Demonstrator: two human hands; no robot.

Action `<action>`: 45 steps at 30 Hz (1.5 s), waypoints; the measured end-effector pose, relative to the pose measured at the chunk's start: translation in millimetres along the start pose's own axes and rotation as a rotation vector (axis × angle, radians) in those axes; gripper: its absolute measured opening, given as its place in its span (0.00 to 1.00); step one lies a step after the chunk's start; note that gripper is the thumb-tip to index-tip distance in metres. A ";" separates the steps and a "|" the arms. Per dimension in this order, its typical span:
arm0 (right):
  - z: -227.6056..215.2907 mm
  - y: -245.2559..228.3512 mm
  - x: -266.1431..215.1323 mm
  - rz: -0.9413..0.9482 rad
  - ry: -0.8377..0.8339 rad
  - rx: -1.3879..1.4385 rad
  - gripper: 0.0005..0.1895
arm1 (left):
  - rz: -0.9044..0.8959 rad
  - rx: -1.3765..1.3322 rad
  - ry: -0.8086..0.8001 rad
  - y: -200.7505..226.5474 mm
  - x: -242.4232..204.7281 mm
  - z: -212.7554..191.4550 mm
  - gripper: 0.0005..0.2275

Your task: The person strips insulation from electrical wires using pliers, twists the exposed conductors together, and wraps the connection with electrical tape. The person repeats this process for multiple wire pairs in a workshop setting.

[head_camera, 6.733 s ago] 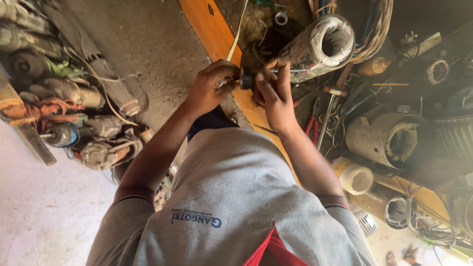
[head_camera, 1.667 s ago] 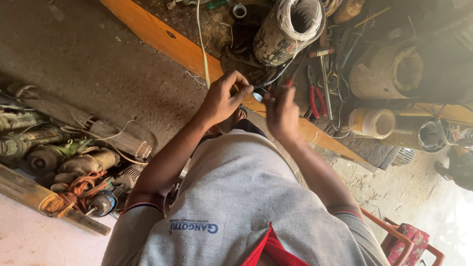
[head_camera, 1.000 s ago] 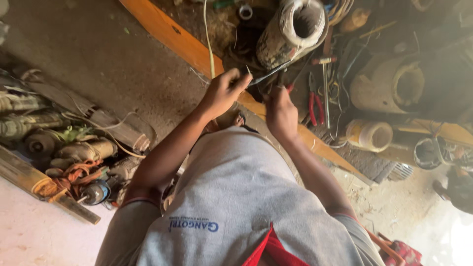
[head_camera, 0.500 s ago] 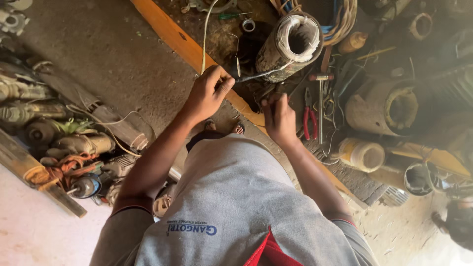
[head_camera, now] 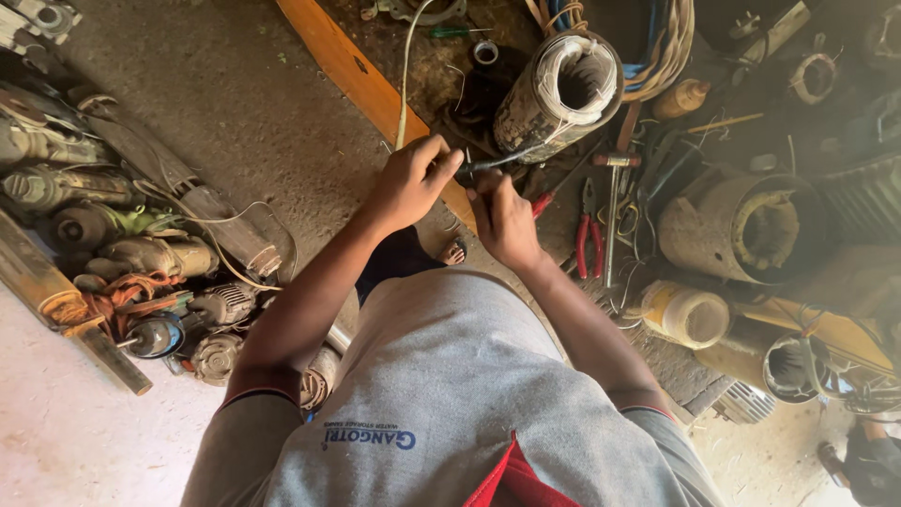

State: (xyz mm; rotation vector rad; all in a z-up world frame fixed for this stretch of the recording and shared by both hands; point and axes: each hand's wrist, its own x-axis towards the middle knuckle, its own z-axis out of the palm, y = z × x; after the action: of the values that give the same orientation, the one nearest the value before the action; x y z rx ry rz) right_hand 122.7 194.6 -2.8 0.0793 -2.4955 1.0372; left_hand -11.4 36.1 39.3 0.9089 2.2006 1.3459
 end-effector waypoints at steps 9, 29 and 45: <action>-62.3 -35.1 22.1 0.623 0.021 1.001 0.14 | 0.322 0.033 0.006 -6.8 -10.0 6.2 0.11; -33.3 -23.8 -4.8 0.425 0.064 0.432 0.10 | 0.387 -0.013 0.063 -10.3 -5.8 17.1 0.13; -2.5 -7.8 -19.4 0.630 0.059 0.522 0.11 | -0.136 -0.060 -0.102 -4.8 14.1 34.3 0.19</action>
State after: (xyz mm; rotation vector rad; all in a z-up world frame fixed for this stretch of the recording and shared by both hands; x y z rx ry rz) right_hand 142.8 188.5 -4.1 -0.6061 -2.1654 1.8871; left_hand -1.2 66.1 19.4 0.7744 2.0931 1.2665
